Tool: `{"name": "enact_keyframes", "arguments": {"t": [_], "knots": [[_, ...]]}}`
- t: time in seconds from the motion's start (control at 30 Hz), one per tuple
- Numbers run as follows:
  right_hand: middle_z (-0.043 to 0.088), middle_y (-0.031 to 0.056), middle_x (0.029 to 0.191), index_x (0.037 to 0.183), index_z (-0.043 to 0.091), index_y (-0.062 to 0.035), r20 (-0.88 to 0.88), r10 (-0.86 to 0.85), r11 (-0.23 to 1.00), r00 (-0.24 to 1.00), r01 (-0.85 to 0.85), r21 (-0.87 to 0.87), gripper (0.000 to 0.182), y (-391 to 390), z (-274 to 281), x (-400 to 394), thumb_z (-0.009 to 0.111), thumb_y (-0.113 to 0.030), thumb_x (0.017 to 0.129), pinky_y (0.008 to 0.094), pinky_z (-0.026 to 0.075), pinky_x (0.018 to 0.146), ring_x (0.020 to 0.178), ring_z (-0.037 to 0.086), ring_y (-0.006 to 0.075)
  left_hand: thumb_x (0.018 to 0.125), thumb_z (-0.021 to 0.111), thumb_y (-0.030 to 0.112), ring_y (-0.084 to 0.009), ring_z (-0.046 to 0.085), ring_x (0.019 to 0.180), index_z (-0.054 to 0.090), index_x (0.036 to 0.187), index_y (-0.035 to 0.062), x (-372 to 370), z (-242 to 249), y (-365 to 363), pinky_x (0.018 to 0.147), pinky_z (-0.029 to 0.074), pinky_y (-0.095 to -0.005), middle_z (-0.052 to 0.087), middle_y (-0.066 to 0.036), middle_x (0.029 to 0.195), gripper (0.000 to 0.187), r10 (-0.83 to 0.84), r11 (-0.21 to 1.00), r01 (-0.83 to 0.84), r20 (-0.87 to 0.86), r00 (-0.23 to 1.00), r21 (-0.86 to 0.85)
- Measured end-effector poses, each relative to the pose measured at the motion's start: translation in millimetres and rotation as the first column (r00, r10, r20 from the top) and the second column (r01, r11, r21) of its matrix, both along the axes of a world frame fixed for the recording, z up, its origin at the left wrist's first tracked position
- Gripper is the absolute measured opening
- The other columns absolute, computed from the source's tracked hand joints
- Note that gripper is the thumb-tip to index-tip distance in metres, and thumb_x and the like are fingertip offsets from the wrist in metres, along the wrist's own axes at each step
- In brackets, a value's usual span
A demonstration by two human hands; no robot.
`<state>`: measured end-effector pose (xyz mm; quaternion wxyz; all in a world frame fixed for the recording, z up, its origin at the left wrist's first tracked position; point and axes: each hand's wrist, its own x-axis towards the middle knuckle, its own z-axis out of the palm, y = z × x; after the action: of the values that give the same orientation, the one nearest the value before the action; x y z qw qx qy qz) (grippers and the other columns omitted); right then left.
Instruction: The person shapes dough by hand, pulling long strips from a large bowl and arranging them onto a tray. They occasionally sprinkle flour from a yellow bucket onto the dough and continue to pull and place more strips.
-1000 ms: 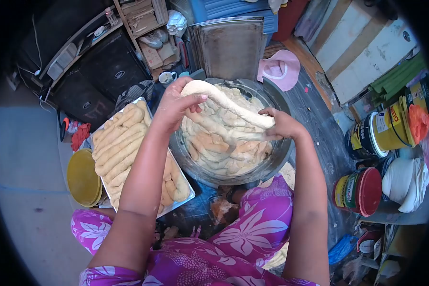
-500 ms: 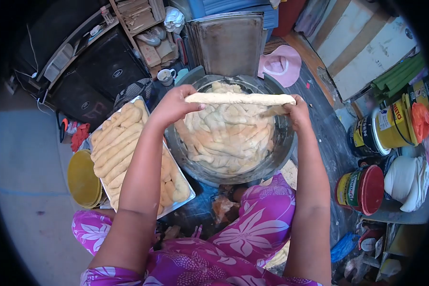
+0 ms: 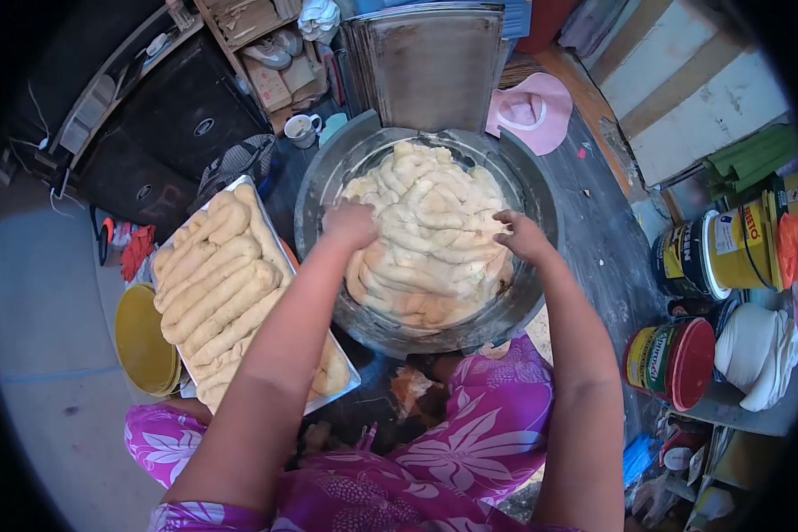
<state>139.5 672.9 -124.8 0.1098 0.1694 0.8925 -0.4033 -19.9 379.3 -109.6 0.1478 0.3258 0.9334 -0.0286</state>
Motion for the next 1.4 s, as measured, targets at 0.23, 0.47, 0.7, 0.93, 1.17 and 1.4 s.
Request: {"name": "enact_keyframes", "arguments": {"t": [0.23,0.47,0.7,0.93,1.17,1.4], "knots": [[0.048,0.0156,0.128,0.125,0.051,-0.0121,0.354,-0.14,0.9,0.925,-0.03,0.435,0.043,15.8,-62.9,0.3,0.051,-0.021,0.083,0.0407,0.04,0.096,0.113,0.051,0.0301,0.075,0.059,0.031,-0.0275,0.052,0.11,0.059,0.112,0.0089,50.9,-2.0,36.0,0.093,0.038,-0.0475,0.057,-0.013,0.114,0.042,-0.057,0.991,0.092,0.307,0.95,-0.099],[0.034,0.0199,0.138,0.131,0.039,-0.0016,0.077,-0.176,0.873,0.981,0.12,0.473,0.058,-35.4,-176.1,-6.3,0.052,-0.034,0.085,0.0476,0.029,0.103,0.128,0.032,0.032,0.079,0.061,0.039,-0.0317,0.058,0.099,0.056,0.115,0.0052,66.6,30.4,1.0,0.089,0.042,-0.0437,0.06,-0.017,0.105,0.05,-0.141,0.99,0.141,0.302,0.943,0.02],[0.034,0.0198,0.136,0.137,0.03,-0.0065,-0.103,-0.666,0.6,0.739,0.613,0.514,0.068,-177.9,-199.0,40.8,0.053,-0.042,0.084,0.0518,0.024,0.103,0.128,0.031,0.0326,0.079,0.06,0.039,-0.0328,0.057,0.101,0.053,0.121,0.0038,73.9,34.8,-10.1,0.087,0.044,-0.0397,0.059,-0.019,0.11,0.055,-0.109,0.994,0.108,0.387,0.916,0.025],[0.029,0.0209,0.138,0.135,0.033,-0.0085,-0.261,-0.684,0.652,0.681,0.731,0.2,0.072,-111.6,-188.9,26.3,0.062,-0.039,0.077,0.0541,0.021,0.104,0.127,0.029,0.0374,0.08,0.059,0.041,-0.0319,0.058,0.1,0.052,0.119,0.0036,81.7,42.0,-16.7,0.085,0.045,-0.0405,0.06,-0.017,0.108,0.055,-0.141,0.987,0.104,0.355,0.924,0.122],[0.037,0.0174,0.133,0.132,0.037,-0.0075,0.153,-0.57,0.811,0.807,0.522,0.266,0.076,-183.7,-165.9,-10.0,0.067,-0.042,0.072,0.0602,0.024,0.098,0.128,0.029,0.0345,0.08,0.059,0.042,-0.0334,0.056,0.104,0.047,0.127,0.0035,82.6,32.9,-11.2,0.088,0.044,-0.0396,0.058,-0.019,0.113,0.061,-0.095,0.995,0.094,0.456,0.885,0.027],[0.059,0.0189,0.107,0.119,0.054,-0.014,-0.049,-0.289,0.957,0.956,0.288,-0.015,0.056,-82.0,-201.8,-1.8,0.068,-0.04,0.072,0.0418,0.045,0.085,0.101,0.057,0.035,0.08,0.059,0.043,-0.0332,0.055,0.105,0.047,0.127,0.0033,90.0,33.1,-15.1,0.089,0.044,-0.0397,0.057,-0.02,0.114,0.062,-0.097,0.995,0.096,0.476,0.874,0.026]]}}
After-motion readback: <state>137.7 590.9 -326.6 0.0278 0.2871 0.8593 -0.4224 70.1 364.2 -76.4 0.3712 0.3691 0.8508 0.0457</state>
